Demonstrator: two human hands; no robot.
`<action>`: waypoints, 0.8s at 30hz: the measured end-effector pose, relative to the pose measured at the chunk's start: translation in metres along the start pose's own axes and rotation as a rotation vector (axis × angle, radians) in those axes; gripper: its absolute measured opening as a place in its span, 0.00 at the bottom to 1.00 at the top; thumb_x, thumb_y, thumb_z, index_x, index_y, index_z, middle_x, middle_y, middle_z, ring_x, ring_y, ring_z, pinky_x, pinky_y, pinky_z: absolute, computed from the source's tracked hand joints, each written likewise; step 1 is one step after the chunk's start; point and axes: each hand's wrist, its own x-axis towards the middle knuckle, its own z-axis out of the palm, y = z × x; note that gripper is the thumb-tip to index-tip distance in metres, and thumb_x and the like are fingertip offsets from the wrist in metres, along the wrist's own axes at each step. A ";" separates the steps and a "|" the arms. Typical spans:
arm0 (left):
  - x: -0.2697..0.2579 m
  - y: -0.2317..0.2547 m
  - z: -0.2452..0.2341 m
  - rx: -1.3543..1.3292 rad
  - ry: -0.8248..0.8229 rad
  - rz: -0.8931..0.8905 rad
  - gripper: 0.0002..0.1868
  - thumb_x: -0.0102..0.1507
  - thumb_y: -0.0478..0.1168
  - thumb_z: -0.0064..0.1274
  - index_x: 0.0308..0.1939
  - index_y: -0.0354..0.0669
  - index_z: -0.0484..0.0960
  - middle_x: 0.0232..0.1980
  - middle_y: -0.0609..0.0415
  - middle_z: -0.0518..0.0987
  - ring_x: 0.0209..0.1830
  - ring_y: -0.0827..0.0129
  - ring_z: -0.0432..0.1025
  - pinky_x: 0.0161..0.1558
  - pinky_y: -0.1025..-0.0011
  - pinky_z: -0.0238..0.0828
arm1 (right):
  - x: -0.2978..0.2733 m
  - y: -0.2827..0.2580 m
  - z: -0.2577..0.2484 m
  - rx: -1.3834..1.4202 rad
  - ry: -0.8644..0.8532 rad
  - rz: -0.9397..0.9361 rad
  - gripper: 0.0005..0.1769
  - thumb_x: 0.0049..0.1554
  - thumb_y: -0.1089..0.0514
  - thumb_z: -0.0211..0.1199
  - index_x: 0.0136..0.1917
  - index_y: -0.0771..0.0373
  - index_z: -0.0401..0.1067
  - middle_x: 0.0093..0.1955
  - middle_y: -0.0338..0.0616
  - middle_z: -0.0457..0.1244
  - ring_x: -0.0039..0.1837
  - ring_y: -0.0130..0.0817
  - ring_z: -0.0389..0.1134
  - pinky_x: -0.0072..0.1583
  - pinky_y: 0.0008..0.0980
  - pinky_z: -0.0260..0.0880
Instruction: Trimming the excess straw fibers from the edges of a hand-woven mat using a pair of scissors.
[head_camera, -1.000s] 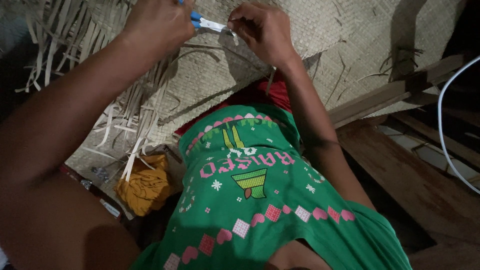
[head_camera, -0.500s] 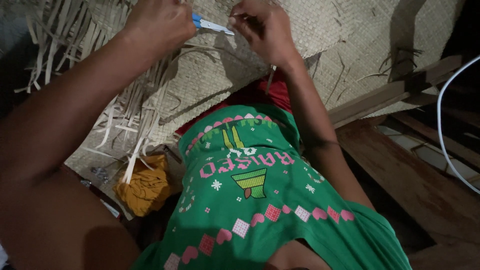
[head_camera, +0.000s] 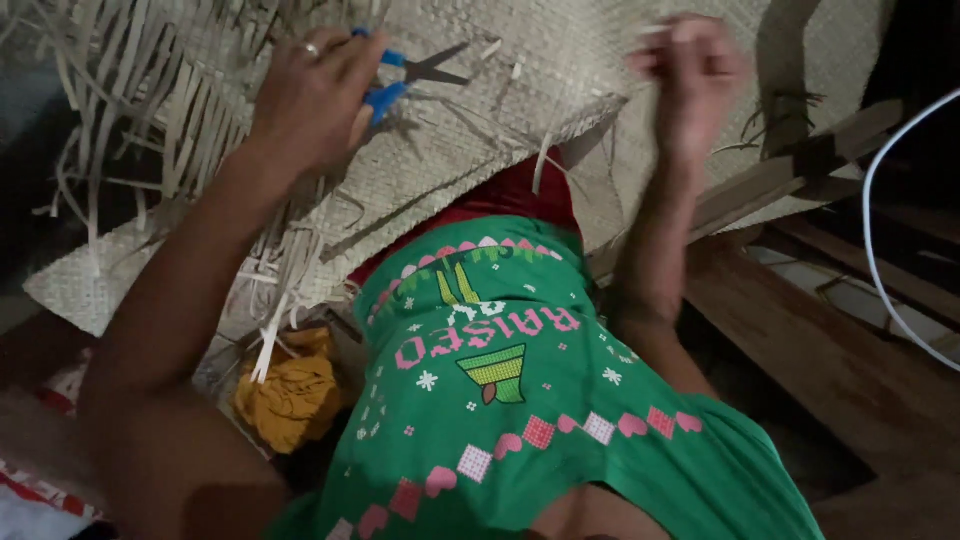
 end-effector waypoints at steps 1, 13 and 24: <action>0.000 -0.001 0.000 0.001 0.001 0.003 0.44 0.62 0.51 0.68 0.79 0.43 0.68 0.64 0.51 0.82 0.66 0.58 0.71 0.54 0.58 0.69 | 0.000 0.006 -0.022 0.000 0.003 -0.002 0.07 0.69 0.57 0.61 0.49 0.61 0.74 0.44 0.48 0.69 0.42 0.36 0.72 0.44 0.33 0.77; -0.022 -0.001 0.000 -0.275 -0.088 -0.106 0.44 0.63 0.41 0.66 0.80 0.36 0.62 0.71 0.41 0.77 0.71 0.47 0.65 0.49 0.46 0.68 | -0.045 0.137 -0.222 -1.142 0.497 0.279 0.11 0.49 0.50 0.75 0.32 0.57 0.82 0.28 0.31 0.69 0.32 0.22 0.66 0.37 0.42 0.68; -0.021 0.001 -0.008 -0.240 -0.065 -0.132 0.45 0.60 0.41 0.67 0.79 0.38 0.65 0.69 0.46 0.79 0.68 0.51 0.67 0.48 0.50 0.71 | -0.004 -0.017 0.090 -0.912 -0.452 -0.540 0.18 0.57 0.70 0.75 0.60 0.62 0.80 0.51 0.47 0.61 0.52 0.43 0.59 0.49 0.37 0.58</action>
